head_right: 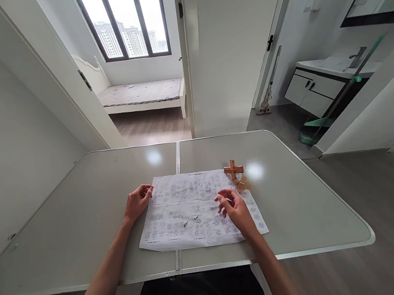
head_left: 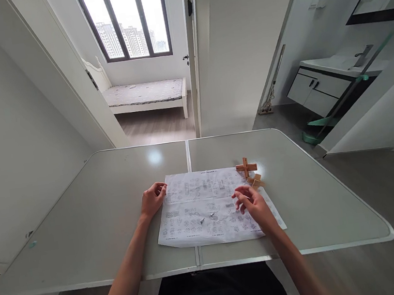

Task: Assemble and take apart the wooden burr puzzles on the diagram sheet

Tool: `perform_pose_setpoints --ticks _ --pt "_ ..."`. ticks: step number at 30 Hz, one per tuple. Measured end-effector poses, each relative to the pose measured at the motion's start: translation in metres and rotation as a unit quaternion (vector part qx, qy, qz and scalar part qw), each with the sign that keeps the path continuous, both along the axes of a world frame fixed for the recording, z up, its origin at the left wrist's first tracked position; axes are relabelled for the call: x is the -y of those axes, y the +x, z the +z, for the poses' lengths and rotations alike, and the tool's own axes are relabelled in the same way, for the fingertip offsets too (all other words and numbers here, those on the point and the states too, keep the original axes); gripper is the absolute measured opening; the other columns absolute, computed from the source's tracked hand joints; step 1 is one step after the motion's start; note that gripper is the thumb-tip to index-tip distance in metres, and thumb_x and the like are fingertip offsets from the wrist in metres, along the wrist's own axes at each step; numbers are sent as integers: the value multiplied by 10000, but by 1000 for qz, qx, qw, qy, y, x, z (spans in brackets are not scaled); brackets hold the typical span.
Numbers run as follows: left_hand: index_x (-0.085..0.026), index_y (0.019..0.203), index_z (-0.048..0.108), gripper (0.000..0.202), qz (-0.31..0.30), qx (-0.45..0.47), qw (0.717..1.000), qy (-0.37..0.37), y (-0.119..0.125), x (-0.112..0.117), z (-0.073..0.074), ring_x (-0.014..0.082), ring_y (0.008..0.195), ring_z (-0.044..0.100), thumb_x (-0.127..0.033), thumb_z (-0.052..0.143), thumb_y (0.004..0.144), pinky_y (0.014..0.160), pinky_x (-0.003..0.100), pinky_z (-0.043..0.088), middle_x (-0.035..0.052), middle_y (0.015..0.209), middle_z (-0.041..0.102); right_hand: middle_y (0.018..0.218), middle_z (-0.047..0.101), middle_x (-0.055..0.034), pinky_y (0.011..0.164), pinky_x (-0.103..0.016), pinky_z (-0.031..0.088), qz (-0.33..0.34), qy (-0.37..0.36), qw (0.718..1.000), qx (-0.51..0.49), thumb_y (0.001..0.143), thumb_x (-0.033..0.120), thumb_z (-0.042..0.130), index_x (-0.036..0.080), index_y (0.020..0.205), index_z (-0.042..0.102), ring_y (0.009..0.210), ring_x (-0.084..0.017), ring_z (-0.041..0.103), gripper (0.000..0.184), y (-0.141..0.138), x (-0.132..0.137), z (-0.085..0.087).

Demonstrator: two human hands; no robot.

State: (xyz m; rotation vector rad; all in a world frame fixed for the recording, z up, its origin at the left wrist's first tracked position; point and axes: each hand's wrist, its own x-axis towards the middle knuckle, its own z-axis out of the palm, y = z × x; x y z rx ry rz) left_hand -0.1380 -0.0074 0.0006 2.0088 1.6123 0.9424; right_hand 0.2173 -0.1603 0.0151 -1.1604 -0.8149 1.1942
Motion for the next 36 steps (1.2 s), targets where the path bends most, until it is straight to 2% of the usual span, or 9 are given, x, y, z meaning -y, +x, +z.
perform_pose_setpoints --ticks 4,8,11,16,22,28,33,36 --pt "-235 976 749 312 -3 -1 1000 1 -1 0 0 177 643 659 -484 564 946 693 279 504 -12 724 753 1073 761 -76 499 -221 535 8 -23 991 -130 866 469 814 218 1078 685 651 -129 653 353 2 -45 -7" --pt "-233 979 748 319 -4 -2 1000 4 -2 1 0 174 639 652 -490 562 948 674 275 493 -16 719 750 1007 756 -42 456 -201 544 -3 -21 970 -243 947 546 708 248 964 674 589 -102 608 301 6 -80 -15" --pt "-235 974 746 321 -4 -1 1000 6 -2 0 -1 176 644 653 -495 560 948 680 277 491 -14 718 747 949 734 -19 425 -170 515 -26 -2 952 -305 1011 580 604 255 936 666 550 -81 559 339 7 -94 -18" --pt "-231 974 742 323 -4 0 1000 6 -2 0 -1 177 641 651 -496 559 946 667 276 483 -12 707 732 855 685 -5 391 -178 472 -55 26 929 -364 1062 589 498 262 911 665 506 -83 491 397 7 -103 -23" --pt "-231 965 738 317 -4 0 1000 8 -2 1 -1 174 628 644 -492 559 941 657 275 476 -16 689 727 792 602 18 394 -186 432 -74 52 921 -378 1075 590 460 247 890 622 480 -77 437 422 6 -110 -33" --pt "-235 956 743 325 -3 1 1000 11 0 2 1 174 624 646 -505 562 931 660 276 491 -14 689 733 728 494 61 414 -178 414 -66 78 933 -344 989 574 661 250 906 578 499 -76 409 344 2 -110 -40" --pt "-236 957 747 313 -3 3 1000 7 1 2 2 172 626 650 -492 568 929 664 275 493 -14 703 740 720 440 72 427 -205 412 -31 87 953 -288 916 620 734 260 946 584 516 -87 414 392 -6 -107 -39" --pt "-240 955 747 294 -2 5 1000 4 1 3 2 168 611 639 -474 572 927 661 275 487 -18 701 736 713 430 69 431 -212 393 20 80 965 -247 889 637 759 257 964 600 518 -89 415 419 -14 -104 -34"
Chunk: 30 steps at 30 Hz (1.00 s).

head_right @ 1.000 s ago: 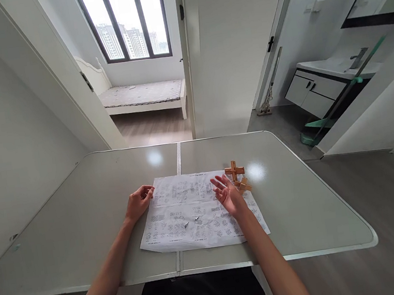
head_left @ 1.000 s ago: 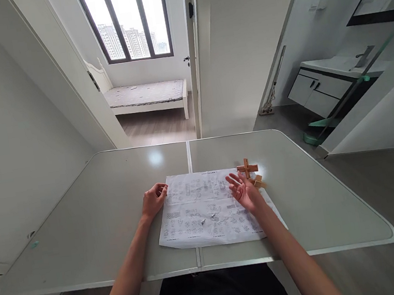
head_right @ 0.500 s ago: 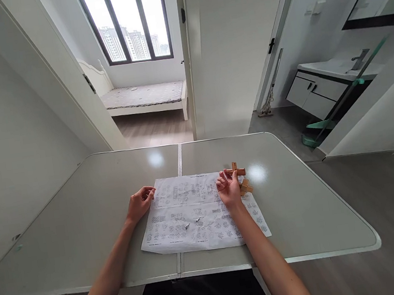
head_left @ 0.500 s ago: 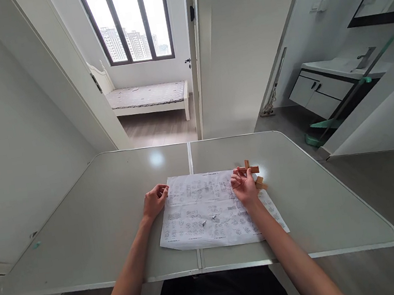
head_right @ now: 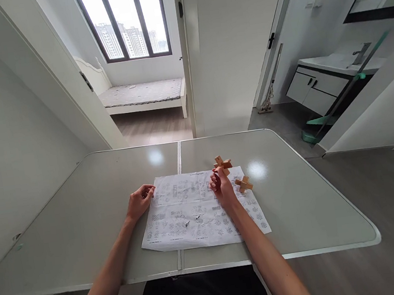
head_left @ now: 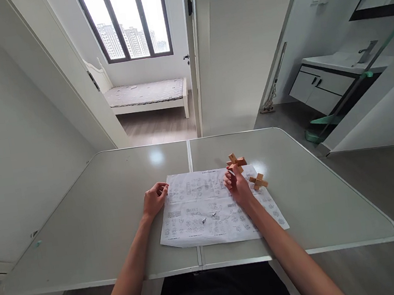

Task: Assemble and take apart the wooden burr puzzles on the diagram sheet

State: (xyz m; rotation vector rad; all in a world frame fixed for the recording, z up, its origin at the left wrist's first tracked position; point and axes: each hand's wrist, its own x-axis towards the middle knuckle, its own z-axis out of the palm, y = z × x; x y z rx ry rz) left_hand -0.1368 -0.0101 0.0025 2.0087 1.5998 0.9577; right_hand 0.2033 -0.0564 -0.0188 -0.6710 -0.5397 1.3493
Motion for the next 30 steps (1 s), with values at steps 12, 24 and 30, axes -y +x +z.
perform_pose_setpoints --ticks 12,24,30 --pt "-216 940 718 292 28 65 996 45 19 7 12 147 565 600 -477 588 946 631 277 505 -12 685 695 673 451 78 459 -248 380 117 37 968 218 886 664 720 237 1032 592 491 -104 456 469 -30 13 9" --pt "-298 1485 560 785 -293 169 938 -70 101 9 22 291 1218 701 -563 825 796 980 406 594 112 1336 731 573 551 59 528 -274 378 86 115 884 445 994 479 595 246 886 582 488 -146 487 257 -41 26 -1" --pt "-315 1531 496 884 -320 205 917 -118 103 13 7 293 1100 759 -674 779 775 880 392 635 78 1201 782 601 559 39 553 -282 363 82 143 849 501 1033 428 521 234 893 600 515 -156 493 252 -41 27 1"
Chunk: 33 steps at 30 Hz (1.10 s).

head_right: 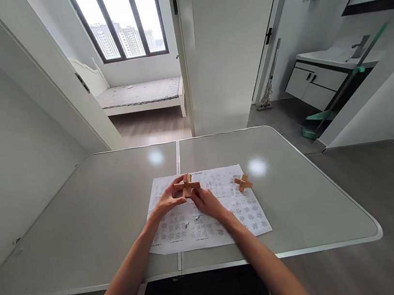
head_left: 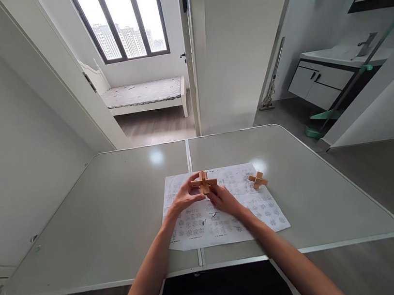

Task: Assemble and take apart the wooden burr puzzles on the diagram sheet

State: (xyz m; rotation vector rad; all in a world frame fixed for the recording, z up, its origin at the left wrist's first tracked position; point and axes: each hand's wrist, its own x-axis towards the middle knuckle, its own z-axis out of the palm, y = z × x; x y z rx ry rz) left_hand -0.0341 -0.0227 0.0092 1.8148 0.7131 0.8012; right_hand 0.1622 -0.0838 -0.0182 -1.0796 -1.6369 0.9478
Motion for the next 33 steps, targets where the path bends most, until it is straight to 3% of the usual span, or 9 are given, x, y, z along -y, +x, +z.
perform_pose_setpoints --ticks 11,22,27,30,33 --pt "-258 1431 577 872 83 15 996 27 -1 5 -13 336 1201 694 -585 904 692 1054 457 536 118 1313 720 674 595 8 569 -276 349 -24 11 999 32 998 448 528 234 812 554 560 -156 467 285 -1 -3 -10" --pt "-267 1397 602 751 93 1 994 52 -1 9 -7 316 1109 736 -590 834 760 982 439 581 92 1230 758 635 568 19 520 -272 389 -6 -11 1000 -3 1002 441 525 234 836 570 513 -152 496 270 -4 1 -4" --pt "-275 1359 606 743 111 -14 990 89 0 10 -1 315 1087 735 -563 866 725 989 457 569 82 1204 761 623 559 29 511 -266 382 -8 -13 1000 -15 989 429 564 235 819 564 508 -143 484 259 -6 1 -3" --pt "-273 1324 604 737 132 -28 984 120 0 13 5 317 1073 732 -509 899 692 997 474 555 74 1159 766 749 647 7 500 -257 422 -9 -16 999 -27 1001 433 550 222 1000 614 511 -136 527 220 -5 0 -1" --pt "-264 1292 593 723 155 -41 976 150 0 17 9 312 1054 739 -452 916 673 981 475 560 74 1149 758 1024 706 -42 522 -264 489 -25 -15 999 -38 996 447 573 239 1351 526 555 -134 593 414 -4 0 2"
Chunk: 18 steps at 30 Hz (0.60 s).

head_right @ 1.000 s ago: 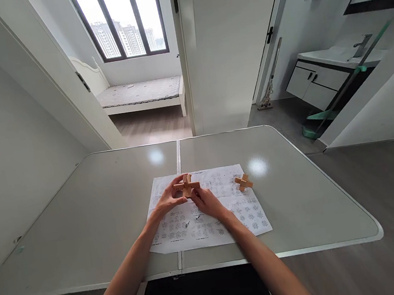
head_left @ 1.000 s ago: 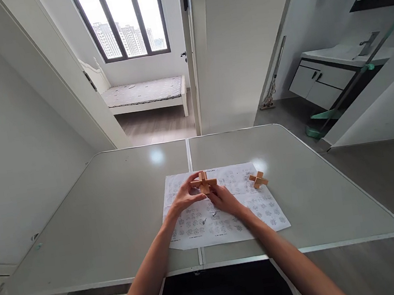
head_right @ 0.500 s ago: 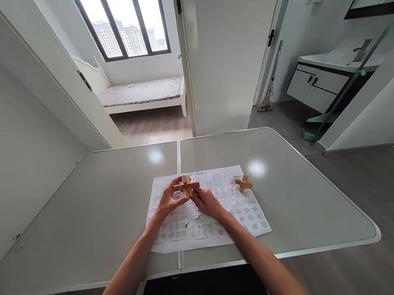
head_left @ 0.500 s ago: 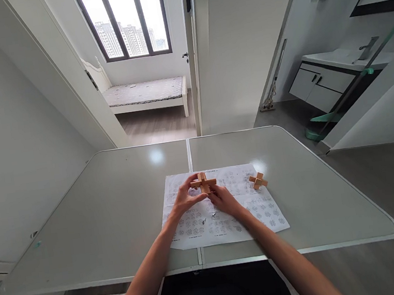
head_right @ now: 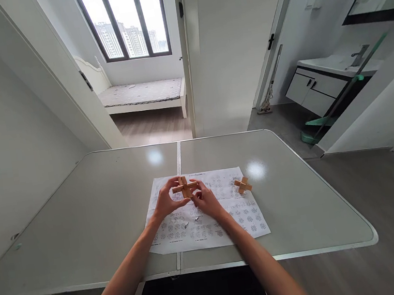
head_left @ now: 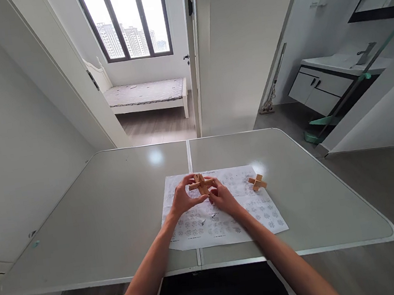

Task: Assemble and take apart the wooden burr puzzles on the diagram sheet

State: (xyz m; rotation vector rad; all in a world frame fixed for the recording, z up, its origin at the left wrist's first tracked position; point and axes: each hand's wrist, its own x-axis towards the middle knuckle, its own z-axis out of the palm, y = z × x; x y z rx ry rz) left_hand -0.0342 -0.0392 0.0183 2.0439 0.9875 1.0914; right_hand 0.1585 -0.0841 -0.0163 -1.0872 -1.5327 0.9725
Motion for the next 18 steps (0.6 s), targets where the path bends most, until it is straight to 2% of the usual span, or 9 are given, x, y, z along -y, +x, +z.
perform_pose_setpoints --ticks 2,3,8,12,15,18 --pt "-263 1280 585 724 6 -9 1000 16 0 2 0 305 1032 749 -424 922 660 969 468 568 73 1159 752 1105 700 -57 557 -272 508 -18 5 1000 4 973 453 625 255 1438 473 595 -141 613 528 1 0 1" --pt "-262 1276 582 727 8 -13 1000 23 0 3 0 302 1020 755 -414 926 653 964 464 572 70 1158 751 1106 702 -59 574 -275 507 -27 9 1000 9 962 450 646 256 1425 495 613 -147 616 524 1 0 2" --pt "-253 1261 582 731 18 -22 999 41 1 5 -2 314 1035 757 -403 933 638 972 471 565 72 1139 758 906 728 -32 625 -288 483 -50 19 998 41 1015 450 569 253 1194 664 611 -178 628 283 2 1 3" --pt "-255 1261 589 699 14 -16 999 35 1 6 1 320 1099 740 -374 918 655 985 464 563 75 1167 757 694 678 0 632 -295 471 -36 21 997 62 1027 439 546 245 1039 690 569 -194 628 242 5 0 1" --pt "-272 1280 583 672 -16 -10 1000 19 2 5 2 288 1082 754 -348 893 689 976 420 575 48 1152 768 650 662 1 609 -291 463 -16 26 997 73 1024 424 539 238 916 680 542 -188 610 257 6 0 -1" --pt "-273 1252 587 636 -34 -4 999 7 1 5 3 256 993 772 -336 886 695 951 390 580 31 1123 777 626 652 0 593 -282 463 5 32 997 77 1036 434 513 230 880 676 530 -180 604 304 5 1 -1"
